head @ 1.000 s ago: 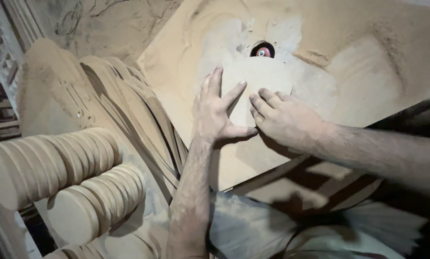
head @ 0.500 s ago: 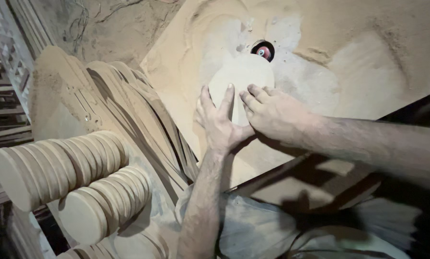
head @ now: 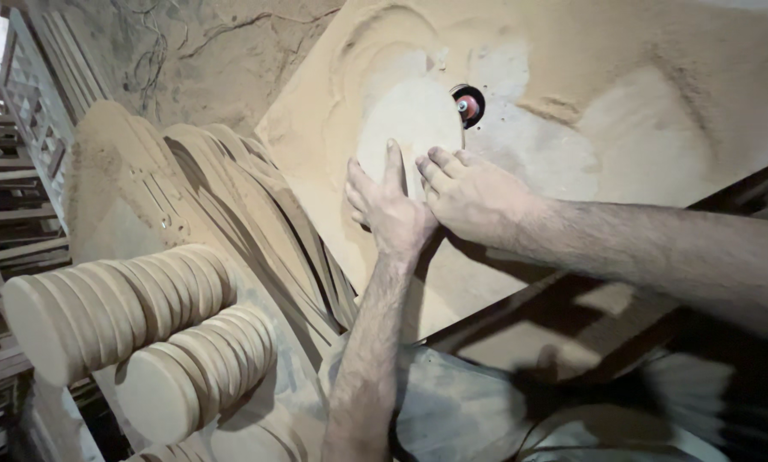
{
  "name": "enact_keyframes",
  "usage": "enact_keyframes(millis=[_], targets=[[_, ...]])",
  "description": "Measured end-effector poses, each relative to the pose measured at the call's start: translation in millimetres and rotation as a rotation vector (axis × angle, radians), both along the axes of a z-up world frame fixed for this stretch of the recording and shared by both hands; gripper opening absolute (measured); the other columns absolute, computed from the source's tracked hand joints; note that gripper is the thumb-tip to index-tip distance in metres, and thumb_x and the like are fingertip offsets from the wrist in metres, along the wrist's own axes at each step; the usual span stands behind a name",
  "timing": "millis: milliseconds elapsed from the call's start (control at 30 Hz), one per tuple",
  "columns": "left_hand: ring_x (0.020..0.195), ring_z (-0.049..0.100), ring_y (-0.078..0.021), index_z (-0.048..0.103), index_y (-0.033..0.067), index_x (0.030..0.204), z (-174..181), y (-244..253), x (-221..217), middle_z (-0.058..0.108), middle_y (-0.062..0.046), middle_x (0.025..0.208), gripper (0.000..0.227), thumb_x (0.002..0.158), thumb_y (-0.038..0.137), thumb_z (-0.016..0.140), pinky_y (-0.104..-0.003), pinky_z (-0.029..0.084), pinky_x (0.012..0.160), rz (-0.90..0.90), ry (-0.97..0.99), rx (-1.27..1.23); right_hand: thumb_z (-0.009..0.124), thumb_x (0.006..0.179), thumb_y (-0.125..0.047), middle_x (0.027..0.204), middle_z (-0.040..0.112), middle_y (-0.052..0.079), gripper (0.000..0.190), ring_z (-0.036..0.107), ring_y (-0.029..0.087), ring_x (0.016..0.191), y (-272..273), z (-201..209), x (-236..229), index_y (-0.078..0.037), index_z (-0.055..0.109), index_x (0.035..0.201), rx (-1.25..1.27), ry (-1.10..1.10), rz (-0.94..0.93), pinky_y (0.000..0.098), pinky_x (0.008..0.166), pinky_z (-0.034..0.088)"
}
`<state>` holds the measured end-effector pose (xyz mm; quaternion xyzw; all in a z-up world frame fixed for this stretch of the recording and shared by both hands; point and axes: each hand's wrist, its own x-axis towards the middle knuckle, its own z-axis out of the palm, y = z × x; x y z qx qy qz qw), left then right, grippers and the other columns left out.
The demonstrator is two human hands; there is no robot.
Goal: The person smooths the edges of round wooden discs by hand on a rotating sanding surface. After each disc is smoothed, it is placed on a nearby stack. The person repeats this process for multiple discs.
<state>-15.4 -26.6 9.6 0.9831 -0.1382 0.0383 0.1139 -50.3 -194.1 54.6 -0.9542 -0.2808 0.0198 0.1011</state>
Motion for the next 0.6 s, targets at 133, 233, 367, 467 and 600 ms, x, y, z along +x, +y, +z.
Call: enact_keyframes(millis=[133,233,367,467,600], targets=[[0.137,0.032,-0.0579,0.058,0.0199,0.148,0.5,-3.7,-19.5,0.029,-0.036,0.153,0.07,0.082,0.035,0.077,-0.073,0.031,0.106,0.045,0.006,-0.015,0.072,0.065,-0.022,0.146,0.052,0.029,0.075,0.048,0.041,0.137,0.2,-12.3,-13.3,0.012,0.056,0.13,0.036,0.038,0.031,0.0427,0.106,0.043],[0.137,0.029,-0.0587,0.056,0.0205,0.151,4.9,-7.9,-38.3,0.026,-0.037,0.153,0.077,0.077,0.033,0.078,-0.072,0.03,0.106,0.086,0.079,0.011,0.067,0.071,-0.023,0.143,0.056,0.027,0.063,0.051,0.038,0.133,1.9,-23.5,-26.7,0.012,0.06,0.124,0.049,-0.029,-0.005,0.0431,0.104,0.045],[0.133,0.03,-0.0578,0.056,0.0182,0.144,28.6,0.3,-52.0,0.028,-0.037,0.145,0.092,0.061,0.043,0.086,-0.067,0.031,0.107,0.002,0.203,0.003,0.061,0.077,-0.023,0.142,0.056,0.023,0.053,0.053,0.035,0.134,-5.1,-29.1,-38.5,0.007,0.063,0.121,0.02,-0.064,0.006,0.042,0.104,0.047],[0.137,0.039,-0.0516,0.059,0.0185,0.14,47.3,21.9,-38.7,0.036,-0.034,0.151,0.083,0.068,0.049,0.083,-0.06,0.034,0.115,-0.257,0.112,-0.077,0.059,0.078,-0.022,0.142,0.056,0.02,0.052,0.053,0.032,0.132,-13.6,-29.9,-44.0,0.005,0.062,0.122,-0.004,-0.087,0.002,0.0427,0.101,0.048],[0.151,0.037,-0.049,0.064,0.0209,0.144,49.9,44.4,-6.6,0.043,-0.023,0.162,0.066,0.086,0.048,0.075,-0.06,0.031,0.124,-0.678,0.054,0.053,0.056,0.081,-0.023,0.141,0.057,0.02,0.053,0.054,0.032,0.129,-16.7,-29.5,-56.7,0.004,0.061,0.126,0.0,-0.188,-0.033,0.0441,0.103,0.048]])
